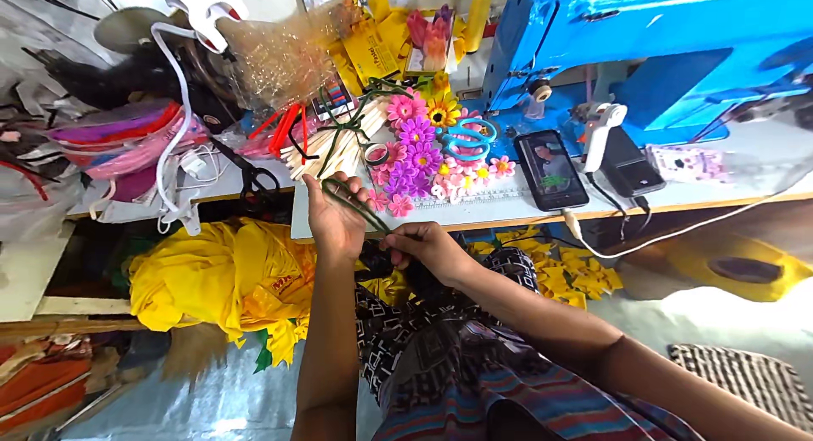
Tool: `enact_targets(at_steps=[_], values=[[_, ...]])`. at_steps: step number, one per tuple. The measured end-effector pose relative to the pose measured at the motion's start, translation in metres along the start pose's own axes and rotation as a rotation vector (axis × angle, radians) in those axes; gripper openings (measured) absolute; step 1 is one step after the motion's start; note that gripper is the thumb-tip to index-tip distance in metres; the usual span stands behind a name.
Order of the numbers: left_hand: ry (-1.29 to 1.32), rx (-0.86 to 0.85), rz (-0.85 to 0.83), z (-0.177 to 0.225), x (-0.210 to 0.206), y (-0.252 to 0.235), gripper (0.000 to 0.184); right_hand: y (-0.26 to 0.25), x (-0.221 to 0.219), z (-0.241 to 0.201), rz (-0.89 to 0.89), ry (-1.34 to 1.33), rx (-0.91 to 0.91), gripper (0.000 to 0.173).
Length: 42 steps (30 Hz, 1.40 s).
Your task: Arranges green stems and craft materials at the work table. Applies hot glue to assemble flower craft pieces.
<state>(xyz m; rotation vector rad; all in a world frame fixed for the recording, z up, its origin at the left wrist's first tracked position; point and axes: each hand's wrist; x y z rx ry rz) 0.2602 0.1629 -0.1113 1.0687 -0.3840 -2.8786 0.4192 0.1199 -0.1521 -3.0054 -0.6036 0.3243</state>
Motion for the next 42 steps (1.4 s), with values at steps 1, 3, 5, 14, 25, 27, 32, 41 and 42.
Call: enact_targets(at_steps=[1,3,5,14,25,27,32,41,42], values=[[-0.052,-0.004,-0.053,-0.002,0.003,0.005,0.065,-0.001,0.002,-0.001,0.020,-0.027,-0.020,0.018],[-0.111,-0.070,-0.099,-0.007,0.007,0.012,0.058,-0.003,0.003,0.000,0.041,-0.070,-0.047,0.018],[-0.097,-0.127,-0.092,-0.013,0.008,0.014,0.052,-0.003,0.002,0.002,0.036,-0.094,-0.055,0.019],[0.166,-0.159,0.267,-0.013,0.001,0.017,0.050,0.011,-0.009,0.032,-0.062,0.783,0.548,0.029],[0.119,-0.323,0.232,-0.017,-0.001,0.030,0.051,-0.017,-0.003,0.010,-0.246,0.797,0.515,0.034],[0.113,-0.337,0.314,-0.009,0.002,0.030,0.046,-0.036,0.007,-0.003,-0.380,0.848,0.512,0.035],[0.021,-0.370,0.360,0.009,0.016,0.042,0.044,-0.146,0.074,-0.051,-0.013,1.146,0.414,0.035],[-0.044,-0.052,0.229,0.027,0.010,0.054,0.053,-0.289,0.113,-0.092,-0.042,1.489,-0.022,0.041],[-0.037,-0.012,0.204,0.029,0.010,0.054,0.050,-0.296,0.111,-0.089,-0.053,1.480,-0.008,0.044]])
Point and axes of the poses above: each hand's wrist, its own y-axis away from the middle knuckle, its own x-axis out of the back of the hand, z = x × y, and after that the axes turned 11 degrees about x, right-handed
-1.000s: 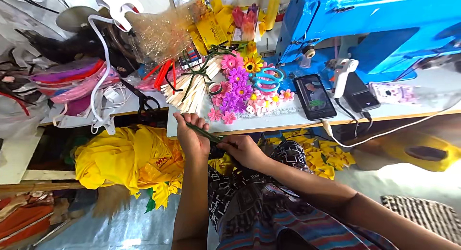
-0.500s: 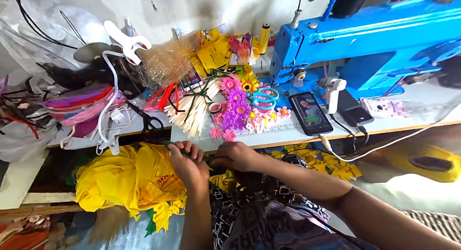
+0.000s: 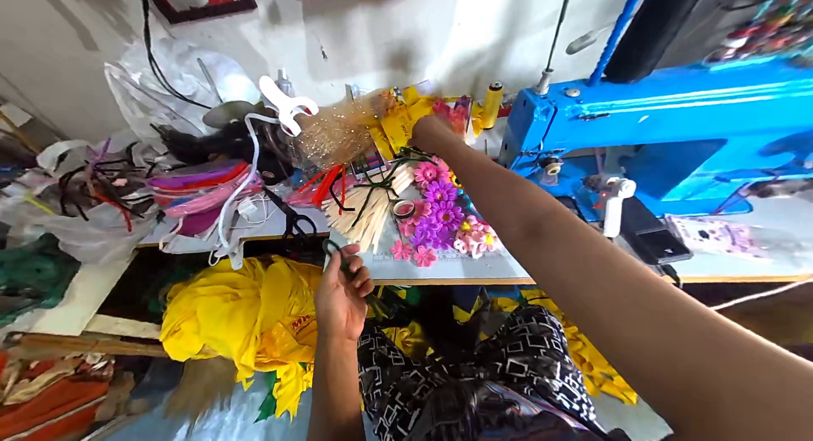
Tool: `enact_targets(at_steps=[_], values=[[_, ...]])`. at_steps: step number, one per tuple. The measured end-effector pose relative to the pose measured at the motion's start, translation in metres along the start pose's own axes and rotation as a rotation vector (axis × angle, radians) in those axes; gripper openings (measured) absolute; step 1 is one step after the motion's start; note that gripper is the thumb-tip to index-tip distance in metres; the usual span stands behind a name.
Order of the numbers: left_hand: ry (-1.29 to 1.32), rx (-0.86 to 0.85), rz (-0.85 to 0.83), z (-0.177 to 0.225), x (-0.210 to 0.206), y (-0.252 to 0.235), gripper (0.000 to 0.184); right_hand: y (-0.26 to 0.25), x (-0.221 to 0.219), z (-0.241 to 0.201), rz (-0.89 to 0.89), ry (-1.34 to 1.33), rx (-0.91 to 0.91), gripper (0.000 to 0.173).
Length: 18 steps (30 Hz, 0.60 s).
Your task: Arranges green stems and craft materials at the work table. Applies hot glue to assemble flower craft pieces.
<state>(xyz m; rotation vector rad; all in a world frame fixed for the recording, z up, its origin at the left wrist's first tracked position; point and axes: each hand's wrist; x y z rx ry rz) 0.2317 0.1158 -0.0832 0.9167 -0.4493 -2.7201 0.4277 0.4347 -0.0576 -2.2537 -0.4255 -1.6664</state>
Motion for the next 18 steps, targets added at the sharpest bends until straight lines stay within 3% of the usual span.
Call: enact_targets(at_steps=[3,6,10,14,18], values=[[-0.004,0.071,-0.077,0.002,0.004,-0.004,0.050,-0.001,-0.012,-0.014,-0.004,-0.037,-0.096,0.057],[-0.003,0.069,-0.137,0.004,0.014,-0.012,0.061,-0.013,-0.025,-0.014,0.047,-0.037,-0.156,0.059],[0.004,0.059,-0.108,0.004,0.017,-0.018,0.045,-0.025,-0.015,-0.006,0.072,-0.025,-0.082,0.037],[-0.028,0.084,-0.129,-0.003,0.001,-0.016,0.041,-0.018,-0.014,0.003,0.015,-0.056,-0.057,0.045],[-0.052,0.098,-0.134,-0.006,-0.003,-0.011,0.040,-0.026,-0.031,-0.004,0.015,0.030,-0.027,0.037]])
Point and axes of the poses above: each hand's wrist, its own y-axis away from the middle knuckle, its own x-axis out of the back of the hand, z = x × y, and after that the axes turned 11 degrees about x, right-handed
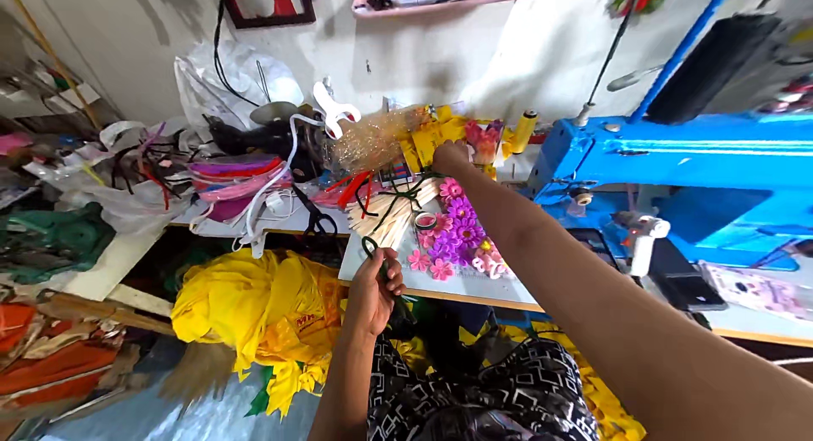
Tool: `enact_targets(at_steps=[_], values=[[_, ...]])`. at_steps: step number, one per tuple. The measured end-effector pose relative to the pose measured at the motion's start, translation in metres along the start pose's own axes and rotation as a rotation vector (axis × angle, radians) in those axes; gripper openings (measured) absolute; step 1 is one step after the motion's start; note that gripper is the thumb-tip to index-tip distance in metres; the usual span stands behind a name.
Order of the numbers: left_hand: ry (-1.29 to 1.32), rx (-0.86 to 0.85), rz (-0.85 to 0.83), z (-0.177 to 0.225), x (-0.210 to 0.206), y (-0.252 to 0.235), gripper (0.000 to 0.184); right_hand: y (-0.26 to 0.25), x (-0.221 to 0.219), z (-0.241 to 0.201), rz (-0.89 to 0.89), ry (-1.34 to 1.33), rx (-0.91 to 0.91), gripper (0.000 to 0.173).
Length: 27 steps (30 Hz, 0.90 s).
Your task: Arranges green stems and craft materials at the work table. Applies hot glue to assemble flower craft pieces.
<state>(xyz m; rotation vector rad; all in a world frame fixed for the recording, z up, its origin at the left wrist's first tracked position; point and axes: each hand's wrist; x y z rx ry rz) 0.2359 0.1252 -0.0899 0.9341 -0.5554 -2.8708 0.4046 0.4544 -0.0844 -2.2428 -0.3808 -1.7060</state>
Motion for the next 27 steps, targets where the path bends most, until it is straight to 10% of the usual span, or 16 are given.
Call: enact_targets(at_steps=[13,19,27], values=[[-0.096,-0.137,-0.019,0.020,0.003,-0.034,0.042,0.040,0.101,0.004,0.490,-0.333,0.209,0.031],[-0.124,-0.079,-0.093,0.011,-0.007,-0.037,0.047,0.065,0.077,0.020,0.272,-0.148,0.120,0.030],[-0.078,-0.040,-0.045,-0.018,0.013,-0.030,0.049,0.145,-0.003,-0.015,0.030,-0.259,0.446,0.022]])
Point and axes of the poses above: each hand's wrist, its own y-axis away from the middle knuckle, its own x-axis out of the back of the hand, z = x × y, and after that the axes turned 11 degrees about x, right-handed
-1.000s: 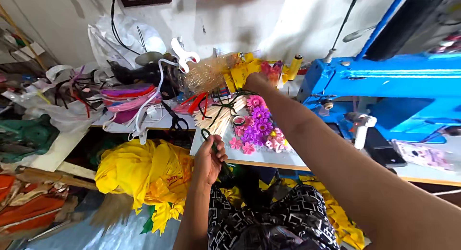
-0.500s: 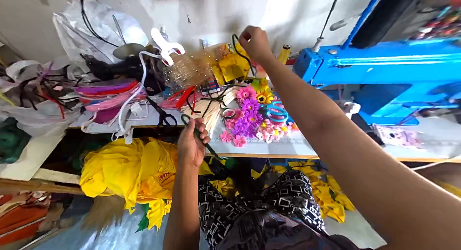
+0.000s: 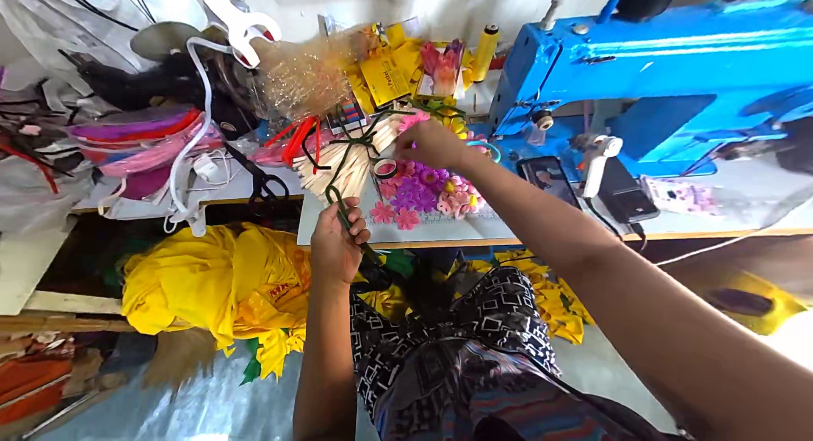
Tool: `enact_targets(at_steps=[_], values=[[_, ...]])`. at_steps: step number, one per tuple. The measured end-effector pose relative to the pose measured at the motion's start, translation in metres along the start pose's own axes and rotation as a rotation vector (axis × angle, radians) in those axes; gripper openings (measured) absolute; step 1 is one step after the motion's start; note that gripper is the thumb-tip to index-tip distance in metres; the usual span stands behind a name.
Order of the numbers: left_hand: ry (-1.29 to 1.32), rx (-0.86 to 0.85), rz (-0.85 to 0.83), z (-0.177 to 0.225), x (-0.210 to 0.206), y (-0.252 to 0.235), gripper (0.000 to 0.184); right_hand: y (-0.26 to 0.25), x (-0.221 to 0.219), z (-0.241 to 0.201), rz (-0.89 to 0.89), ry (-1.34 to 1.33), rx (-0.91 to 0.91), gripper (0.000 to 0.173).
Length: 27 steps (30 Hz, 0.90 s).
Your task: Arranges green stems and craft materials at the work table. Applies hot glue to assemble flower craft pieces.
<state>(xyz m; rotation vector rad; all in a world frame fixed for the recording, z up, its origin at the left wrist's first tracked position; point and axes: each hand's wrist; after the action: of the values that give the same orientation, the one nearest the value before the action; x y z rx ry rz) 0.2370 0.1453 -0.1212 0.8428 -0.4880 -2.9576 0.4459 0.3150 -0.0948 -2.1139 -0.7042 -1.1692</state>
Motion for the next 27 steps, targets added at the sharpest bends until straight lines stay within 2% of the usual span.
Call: enact_targets(at_steps=[6,7,11,13,14,17,19,23,25,27], values=[[-0.053,-0.003,0.125,-0.014,0.006,0.011,0.039,-0.021,-0.039,-0.013,-0.074,0.076,-0.087,0.023],[-0.073,-0.007,0.135,-0.014,0.006,0.014,0.038,-0.025,-0.043,-0.015,-0.120,0.128,-0.048,0.023],[-0.080,-0.024,0.162,-0.011,0.013,0.021,0.040,-0.028,-0.058,-0.018,-0.245,0.333,0.291,0.024],[-0.061,-0.041,0.167,-0.008,0.017,0.024,0.040,-0.026,-0.058,-0.019,-0.233,0.365,0.316,0.025],[-0.060,-0.053,0.170,-0.007,0.019,0.026,0.040,-0.026,-0.056,-0.018,-0.182,0.348,0.269,0.025],[-0.094,-0.085,0.211,-0.003,0.022,0.024,0.038,-0.029,-0.042,-0.016,-0.044,0.219,-0.030,0.029],[-0.238,-0.084,0.225,0.001,0.018,0.010,0.033,-0.035,-0.038,-0.005,-0.043,0.177,-0.144,0.027],[-0.656,-0.115,0.281,0.010,0.003,-0.058,0.028,-0.047,-0.040,0.003,-0.168,0.131,-0.221,0.035],[-0.912,-0.086,0.343,0.017,-0.007,-0.093,0.033,-0.050,-0.040,0.000,-0.185,0.120,-0.266,0.036],[-1.059,-0.032,0.402,0.022,-0.019,-0.114,0.037,-0.047,-0.038,-0.003,-0.167,0.095,-0.299,0.037]])
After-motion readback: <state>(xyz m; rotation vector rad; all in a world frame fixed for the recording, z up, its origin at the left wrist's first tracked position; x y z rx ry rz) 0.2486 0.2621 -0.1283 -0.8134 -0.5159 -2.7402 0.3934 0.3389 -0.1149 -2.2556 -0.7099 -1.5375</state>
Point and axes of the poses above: each hand's wrist, its own y-axis away from the middle knuckle, its own x-axis out of the back of the hand, z = x × y, and after that the axes turned 11 degrees about x, right-handed
